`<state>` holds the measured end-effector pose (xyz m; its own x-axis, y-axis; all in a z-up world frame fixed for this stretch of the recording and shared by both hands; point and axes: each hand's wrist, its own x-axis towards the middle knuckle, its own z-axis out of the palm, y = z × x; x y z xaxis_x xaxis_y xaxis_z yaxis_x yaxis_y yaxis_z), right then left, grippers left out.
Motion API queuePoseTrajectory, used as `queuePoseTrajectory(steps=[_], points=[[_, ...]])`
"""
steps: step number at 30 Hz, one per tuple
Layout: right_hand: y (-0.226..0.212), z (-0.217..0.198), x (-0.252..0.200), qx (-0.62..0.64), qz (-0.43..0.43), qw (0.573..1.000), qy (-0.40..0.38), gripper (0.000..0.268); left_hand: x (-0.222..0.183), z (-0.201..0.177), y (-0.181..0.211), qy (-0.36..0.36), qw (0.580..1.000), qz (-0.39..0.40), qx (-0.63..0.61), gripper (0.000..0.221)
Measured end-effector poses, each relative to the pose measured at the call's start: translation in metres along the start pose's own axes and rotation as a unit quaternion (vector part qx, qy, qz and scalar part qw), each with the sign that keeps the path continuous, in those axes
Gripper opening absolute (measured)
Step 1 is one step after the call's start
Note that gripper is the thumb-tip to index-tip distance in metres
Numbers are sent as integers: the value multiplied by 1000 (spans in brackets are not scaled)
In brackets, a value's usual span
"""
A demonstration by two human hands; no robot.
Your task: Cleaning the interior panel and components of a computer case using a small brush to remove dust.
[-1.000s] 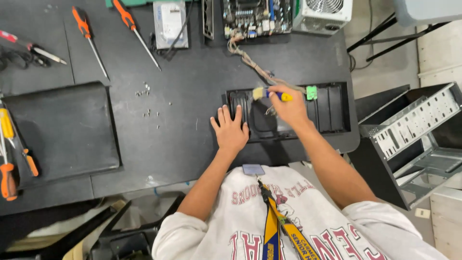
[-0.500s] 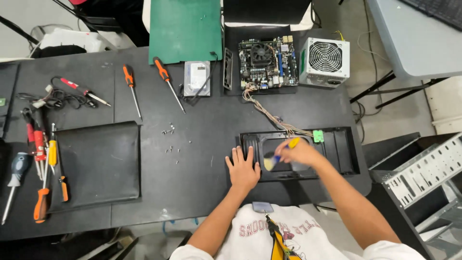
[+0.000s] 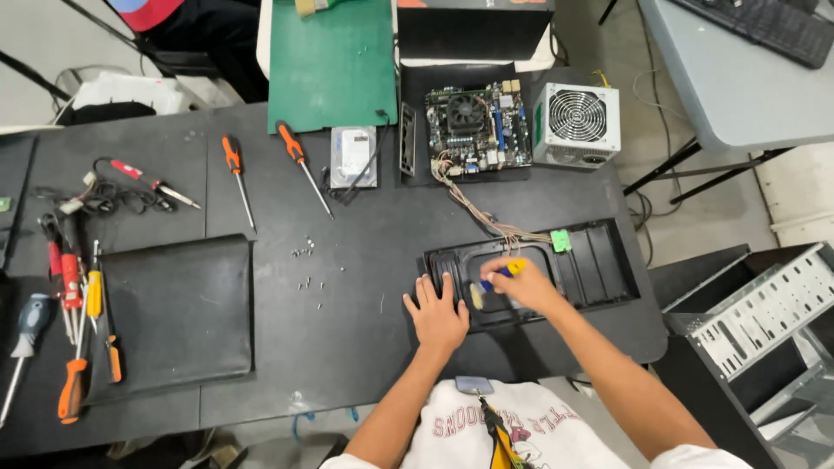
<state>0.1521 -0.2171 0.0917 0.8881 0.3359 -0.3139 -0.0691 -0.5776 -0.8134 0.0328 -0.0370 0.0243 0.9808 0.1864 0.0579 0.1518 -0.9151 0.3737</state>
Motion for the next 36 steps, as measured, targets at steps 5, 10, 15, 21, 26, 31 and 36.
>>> queuePoseTrajectory(steps=[5, 10, 15, 21, 26, 31, 36], points=[[11, -22, -8, 167, 85, 981, -45, 23, -4, -2, -1, -2, 1000, 10, 5, 63], [21, 7, -21, 142, -34, 989, 2, 16, -5, 1, -2, 2, 1000, 4, 19, 63], [-11, -37, -13, 95, 49, 982, -153, 20, -5, -1, -1, 11, 1000, 17, 21, 63], [23, -34, 22, 156, 171, 937, -263, 32, -12, -6, -5, 14, 1000, 15, 15, 63], [-18, -62, 25, -216, 7, 921, -323, 7, -12, -5, -1, 41, 999, 13, 10, 62], [-7, -28, 18, 99, 139, 945, -278, 25, -13, 4, -4, 40, 999, 2, 9, 64], [0, -92, 9, -108, 67, 963, -238, 35, -14, 6, -5, 44, 999, 3, 9, 64]])
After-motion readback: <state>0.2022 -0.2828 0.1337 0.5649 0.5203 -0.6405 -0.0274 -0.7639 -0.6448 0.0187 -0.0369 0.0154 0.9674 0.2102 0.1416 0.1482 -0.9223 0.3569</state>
